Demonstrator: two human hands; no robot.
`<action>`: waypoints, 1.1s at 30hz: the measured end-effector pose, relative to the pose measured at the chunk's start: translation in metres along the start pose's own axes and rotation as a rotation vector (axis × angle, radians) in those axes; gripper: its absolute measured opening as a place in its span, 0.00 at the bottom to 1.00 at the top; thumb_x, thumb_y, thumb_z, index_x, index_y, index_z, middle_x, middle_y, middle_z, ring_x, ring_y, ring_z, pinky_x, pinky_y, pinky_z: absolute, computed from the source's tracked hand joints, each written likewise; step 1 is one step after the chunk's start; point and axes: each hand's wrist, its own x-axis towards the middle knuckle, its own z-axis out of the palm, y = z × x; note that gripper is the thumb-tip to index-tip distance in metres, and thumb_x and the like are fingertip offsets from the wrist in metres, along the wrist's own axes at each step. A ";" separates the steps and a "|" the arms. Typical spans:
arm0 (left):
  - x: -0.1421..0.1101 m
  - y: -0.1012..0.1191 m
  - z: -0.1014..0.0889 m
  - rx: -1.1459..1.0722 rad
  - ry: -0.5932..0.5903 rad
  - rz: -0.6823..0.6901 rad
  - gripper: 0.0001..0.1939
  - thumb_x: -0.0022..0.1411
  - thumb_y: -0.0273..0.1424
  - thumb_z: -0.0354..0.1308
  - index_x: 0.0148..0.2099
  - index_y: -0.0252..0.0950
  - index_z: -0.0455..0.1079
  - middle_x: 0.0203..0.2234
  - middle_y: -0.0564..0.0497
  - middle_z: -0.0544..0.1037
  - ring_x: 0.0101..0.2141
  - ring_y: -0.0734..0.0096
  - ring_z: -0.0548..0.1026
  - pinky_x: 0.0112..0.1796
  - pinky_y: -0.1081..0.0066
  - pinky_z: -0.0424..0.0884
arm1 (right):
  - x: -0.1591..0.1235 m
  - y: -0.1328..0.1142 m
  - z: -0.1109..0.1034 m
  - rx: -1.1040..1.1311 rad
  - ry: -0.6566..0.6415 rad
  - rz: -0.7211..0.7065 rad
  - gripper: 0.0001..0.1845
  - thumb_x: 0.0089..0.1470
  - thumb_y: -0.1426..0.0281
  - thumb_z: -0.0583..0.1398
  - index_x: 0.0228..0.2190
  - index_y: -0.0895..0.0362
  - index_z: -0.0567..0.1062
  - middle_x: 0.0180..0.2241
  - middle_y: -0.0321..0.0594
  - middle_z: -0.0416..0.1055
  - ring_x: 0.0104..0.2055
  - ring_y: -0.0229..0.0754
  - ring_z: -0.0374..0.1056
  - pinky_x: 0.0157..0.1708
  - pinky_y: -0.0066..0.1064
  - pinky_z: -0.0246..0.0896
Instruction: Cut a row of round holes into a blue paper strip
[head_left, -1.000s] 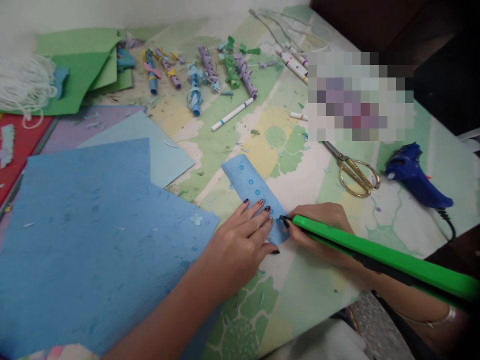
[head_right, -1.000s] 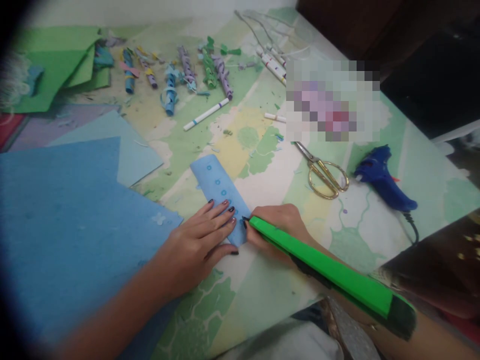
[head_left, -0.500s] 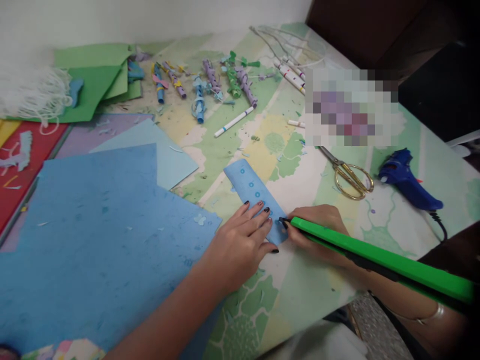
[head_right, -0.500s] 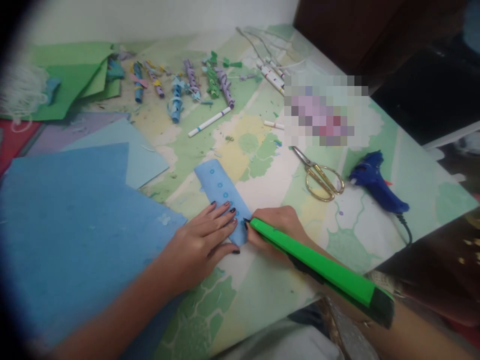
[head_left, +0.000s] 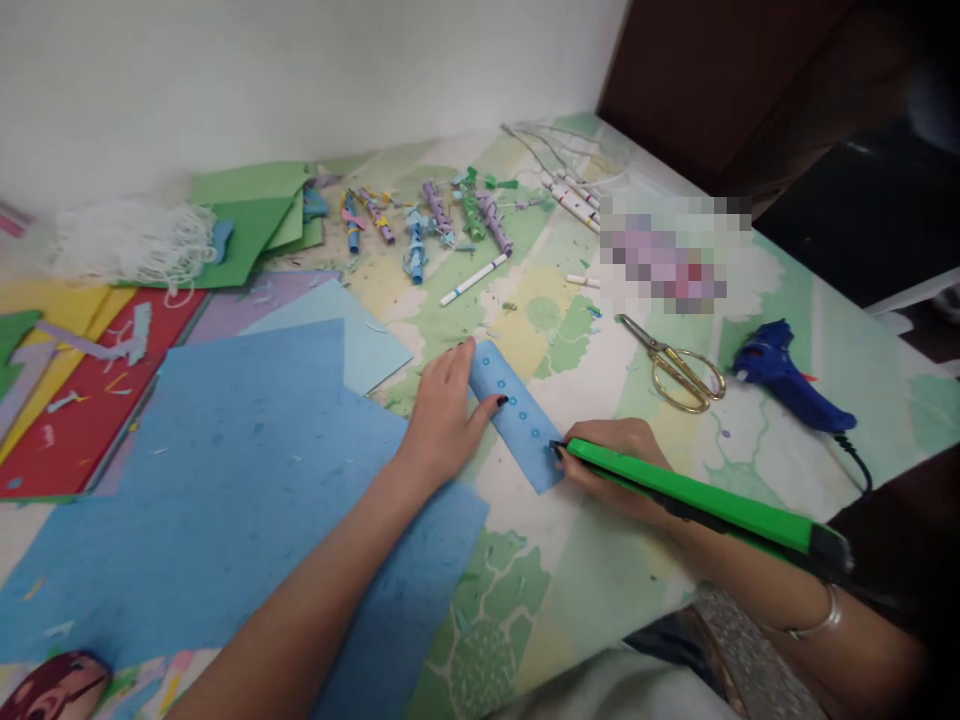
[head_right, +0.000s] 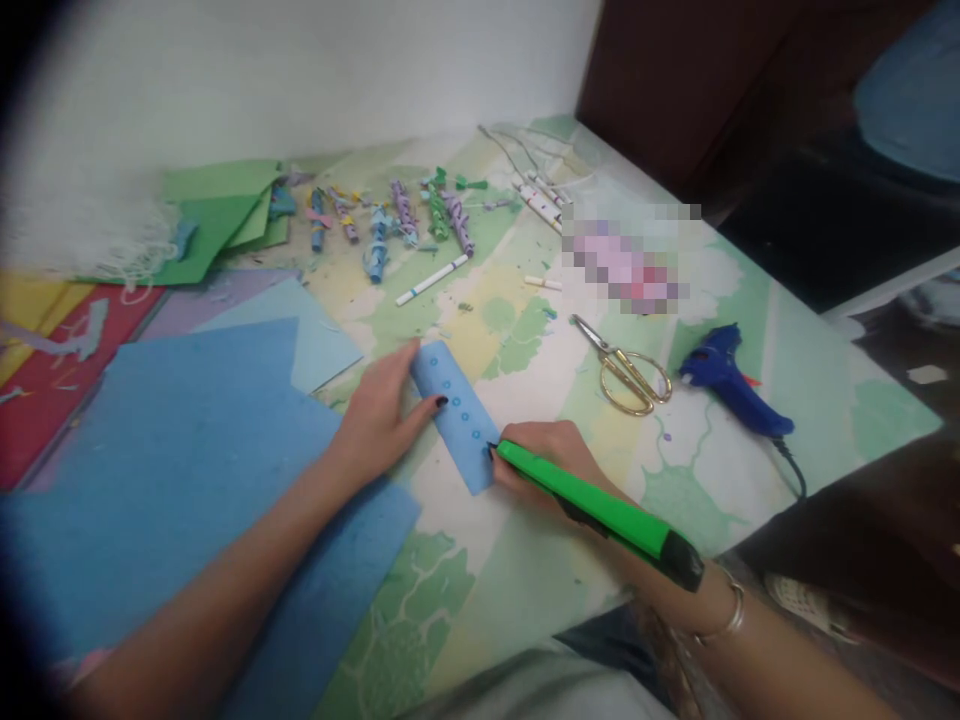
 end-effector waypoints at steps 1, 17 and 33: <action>0.009 -0.002 0.000 0.024 -0.014 -0.070 0.31 0.55 0.33 0.61 0.58 0.26 0.58 0.52 0.35 0.67 0.54 0.53 0.63 0.54 0.53 0.58 | 0.000 -0.002 -0.002 0.023 -0.014 0.001 0.17 0.53 0.64 0.55 0.17 0.56 0.57 0.18 0.32 0.54 0.21 0.33 0.50 0.19 0.25 0.45; -0.033 0.011 -0.032 0.393 -0.013 -0.156 0.19 0.56 0.30 0.56 0.49 0.29 0.64 0.38 0.36 0.71 0.40 0.46 0.69 0.38 0.48 0.67 | 0.032 0.023 -0.030 0.140 -0.404 -0.112 0.10 0.50 0.72 0.57 0.19 0.60 0.67 0.17 0.30 0.57 0.22 0.30 0.52 0.20 0.21 0.49; -0.058 0.032 0.005 0.131 -0.321 0.521 0.17 0.65 0.27 0.47 0.55 0.27 0.62 0.50 0.39 0.69 0.58 0.49 0.58 0.55 0.40 0.54 | 0.022 0.021 -0.015 -0.184 -0.194 -0.217 0.08 0.49 0.74 0.54 0.21 0.60 0.71 0.18 0.34 0.66 0.21 0.32 0.56 0.23 0.24 0.51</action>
